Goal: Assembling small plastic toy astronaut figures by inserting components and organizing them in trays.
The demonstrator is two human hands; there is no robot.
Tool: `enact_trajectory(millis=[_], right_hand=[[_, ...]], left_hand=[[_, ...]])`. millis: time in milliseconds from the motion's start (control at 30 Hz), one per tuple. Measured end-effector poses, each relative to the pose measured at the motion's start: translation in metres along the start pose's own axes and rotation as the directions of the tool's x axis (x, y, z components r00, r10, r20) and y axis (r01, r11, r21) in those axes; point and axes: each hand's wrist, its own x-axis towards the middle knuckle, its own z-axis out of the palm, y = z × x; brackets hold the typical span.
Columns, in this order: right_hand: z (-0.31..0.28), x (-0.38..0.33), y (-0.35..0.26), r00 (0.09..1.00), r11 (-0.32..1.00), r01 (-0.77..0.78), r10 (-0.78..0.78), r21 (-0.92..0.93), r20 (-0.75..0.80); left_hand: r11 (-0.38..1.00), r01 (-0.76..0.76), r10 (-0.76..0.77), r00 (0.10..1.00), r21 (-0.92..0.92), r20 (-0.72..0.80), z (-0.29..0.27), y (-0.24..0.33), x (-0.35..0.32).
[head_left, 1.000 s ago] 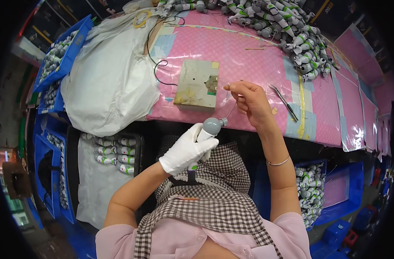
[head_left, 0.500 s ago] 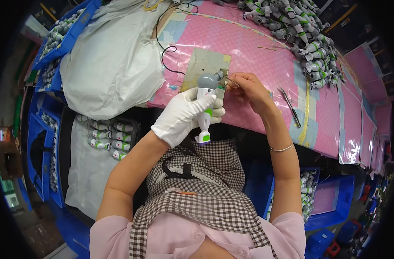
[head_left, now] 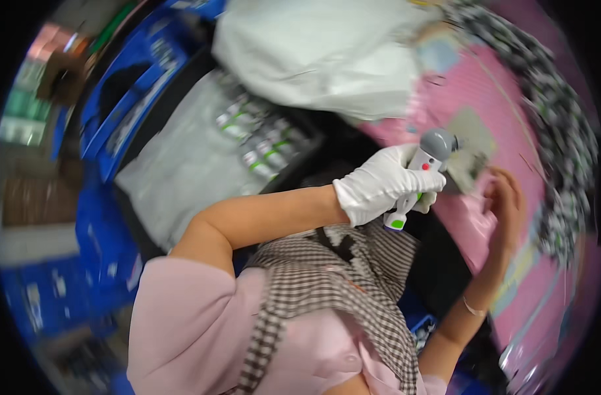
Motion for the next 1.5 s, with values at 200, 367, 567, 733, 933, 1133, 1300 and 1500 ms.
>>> enact_trajectory(millis=[200, 367, 567, 733, 933, 1133, 1300, 1500], right_hand=[[-0.044, 0.003, 0.012, 0.99, 0.989, 0.144, -0.144, 0.022, -0.003], [-0.047, 0.035, 0.031, 0.998, 0.996, 0.059, -0.059, 0.071, -0.006], [-0.091, 0.019, 0.035, 0.98, 0.988, 0.012, -0.042, -0.156, -0.195], [-0.092, 0.044, 0.021, 0.927, 0.982, 0.091, -0.023, 0.164, -0.374], [-0.143, 0.121, 0.044, 0.67, 0.816, 0.209, -0.521, -0.538, -0.53], [-0.11, 0.215, 0.025, 0.613, 0.322, 0.031, -0.754, -0.946, -0.236], [-0.12, 0.255, 0.03, 0.608, -0.256, -0.261, -0.793, -0.931, 0.048], [-0.087, 0.187, -0.028, 0.635, -0.199, 0.161, -0.729, -0.967, 0.256]], left_hand=[[0.929, -0.293, 0.323, 0.35, 0.225, -0.879, -0.143, 0.03, -0.116], [0.986, -0.151, -0.028, 0.248, -0.068, -0.968, -0.265, -0.038, -0.172], [0.976, 0.195, -0.158, 0.3, -0.102, -0.941, -0.278, -0.074, -0.131], [0.889, 0.458, -0.106, 0.246, 0.019, -0.963, -0.275, -0.061, -0.159], [0.417, 0.802, 0.029, 0.46, 0.429, -0.888, -0.317, -0.048, -0.168], [0.587, 0.644, 0.225, 0.451, 0.49, -0.863, -0.313, 0.002, -0.171], [0.603, 0.249, 0.593, 0.496, 0.758, -0.634, -0.253, 0.048, -0.126], [0.531, -0.065, 0.619, 0.711, 0.845, -0.334, -0.131, 0.074, -0.026]])
